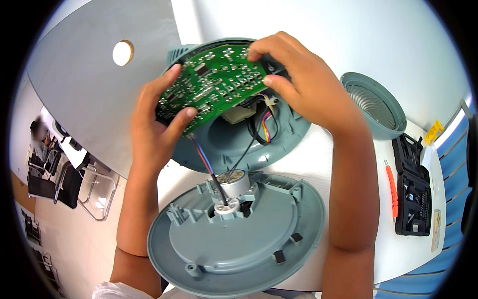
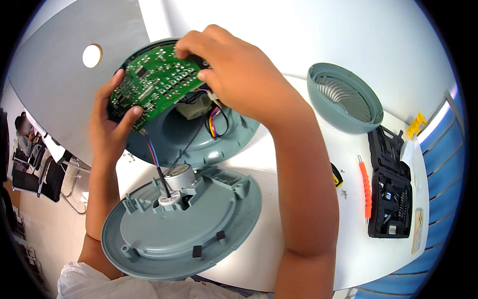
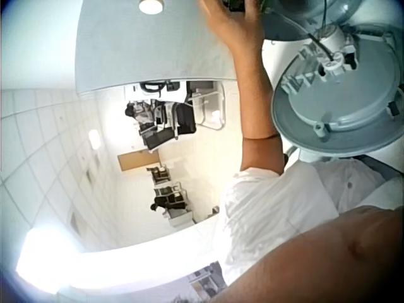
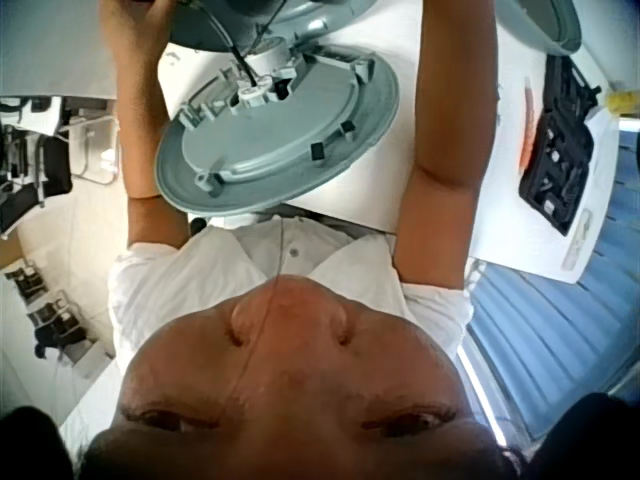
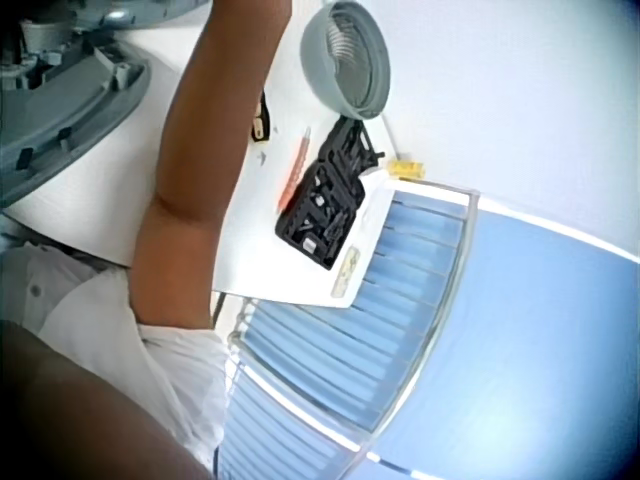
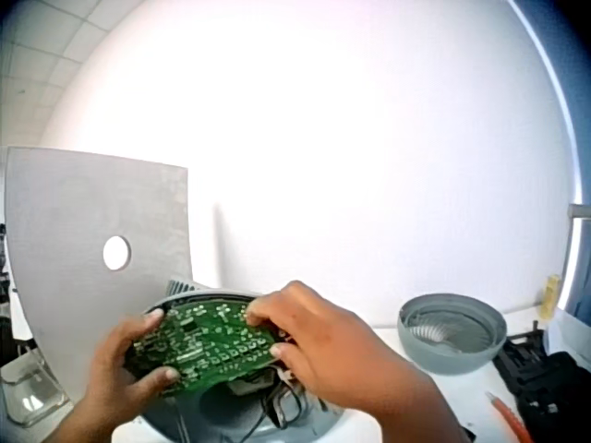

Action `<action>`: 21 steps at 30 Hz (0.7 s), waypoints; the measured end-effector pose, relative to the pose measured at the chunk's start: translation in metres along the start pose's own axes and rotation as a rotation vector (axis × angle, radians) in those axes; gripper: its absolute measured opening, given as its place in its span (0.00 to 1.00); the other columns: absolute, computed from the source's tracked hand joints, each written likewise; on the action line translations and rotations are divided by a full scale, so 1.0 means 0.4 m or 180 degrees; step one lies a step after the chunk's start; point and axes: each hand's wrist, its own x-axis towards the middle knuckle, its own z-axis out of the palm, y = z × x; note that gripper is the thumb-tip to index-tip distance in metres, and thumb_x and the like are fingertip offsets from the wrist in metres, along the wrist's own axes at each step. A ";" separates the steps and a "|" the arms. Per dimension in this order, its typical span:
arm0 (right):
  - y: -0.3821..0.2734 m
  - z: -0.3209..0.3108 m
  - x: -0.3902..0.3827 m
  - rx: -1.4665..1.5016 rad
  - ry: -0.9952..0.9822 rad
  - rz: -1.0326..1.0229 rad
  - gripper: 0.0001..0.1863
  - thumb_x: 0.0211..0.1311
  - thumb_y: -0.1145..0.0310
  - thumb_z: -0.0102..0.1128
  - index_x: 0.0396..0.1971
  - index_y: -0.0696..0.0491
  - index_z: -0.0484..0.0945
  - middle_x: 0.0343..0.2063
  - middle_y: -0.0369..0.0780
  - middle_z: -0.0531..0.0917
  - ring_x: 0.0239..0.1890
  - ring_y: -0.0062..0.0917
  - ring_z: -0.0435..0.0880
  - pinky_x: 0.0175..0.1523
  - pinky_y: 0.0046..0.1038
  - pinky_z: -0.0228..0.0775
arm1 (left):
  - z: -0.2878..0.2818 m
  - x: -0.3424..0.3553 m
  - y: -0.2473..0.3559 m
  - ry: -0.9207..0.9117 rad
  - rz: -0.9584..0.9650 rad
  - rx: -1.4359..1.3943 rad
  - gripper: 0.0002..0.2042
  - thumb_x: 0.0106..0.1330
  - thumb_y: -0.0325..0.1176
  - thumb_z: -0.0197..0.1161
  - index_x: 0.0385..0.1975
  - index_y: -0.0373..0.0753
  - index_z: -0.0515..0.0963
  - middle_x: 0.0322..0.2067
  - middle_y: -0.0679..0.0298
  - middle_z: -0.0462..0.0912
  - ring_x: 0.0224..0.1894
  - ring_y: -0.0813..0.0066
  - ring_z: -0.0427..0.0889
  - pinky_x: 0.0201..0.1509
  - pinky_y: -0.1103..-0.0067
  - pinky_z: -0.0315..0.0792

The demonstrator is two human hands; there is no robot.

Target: The person disassembles a small teal fan, removes the circuit board, and repeatedly attempts to reinsert it into the housing while adjusting wires. The person handles the fan casing, circuit board, and wires throughout the clip.

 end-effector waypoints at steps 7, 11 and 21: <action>-0.010 -0.001 0.004 -0.0125 0.0004 -0.0089 0.17 0.51 0.79 0.53 0.43 0.50 0.72 0.38 0.38 0.75 0.41 0.34 0.77 0.46 0.32 0.68 | -0.005 0.002 0.004 0.0009 0.0176 0.0136 0.32 0.46 0.22 0.71 0.56 0.47 0.73 0.42 0.61 0.78 0.43 0.64 0.76 0.49 0.74 0.70; -0.017 -0.004 0.003 -0.0176 -0.0014 -0.0119 0.18 0.50 0.79 0.55 0.43 0.51 0.72 0.39 0.39 0.75 0.40 0.35 0.77 0.45 0.32 0.68 | -0.007 0.002 0.011 0.0004 0.0222 0.0324 0.32 0.46 0.23 0.72 0.56 0.49 0.73 0.40 0.61 0.78 0.40 0.64 0.76 0.44 0.74 0.72; -0.023 0.000 0.004 -0.0397 -0.0006 -0.0089 0.21 0.48 0.79 0.61 0.44 0.50 0.71 0.39 0.39 0.75 0.40 0.35 0.78 0.43 0.33 0.69 | -0.009 -0.002 0.021 -0.0102 -0.0061 0.0424 0.33 0.45 0.22 0.72 0.56 0.44 0.72 0.42 0.61 0.77 0.42 0.67 0.76 0.50 0.77 0.68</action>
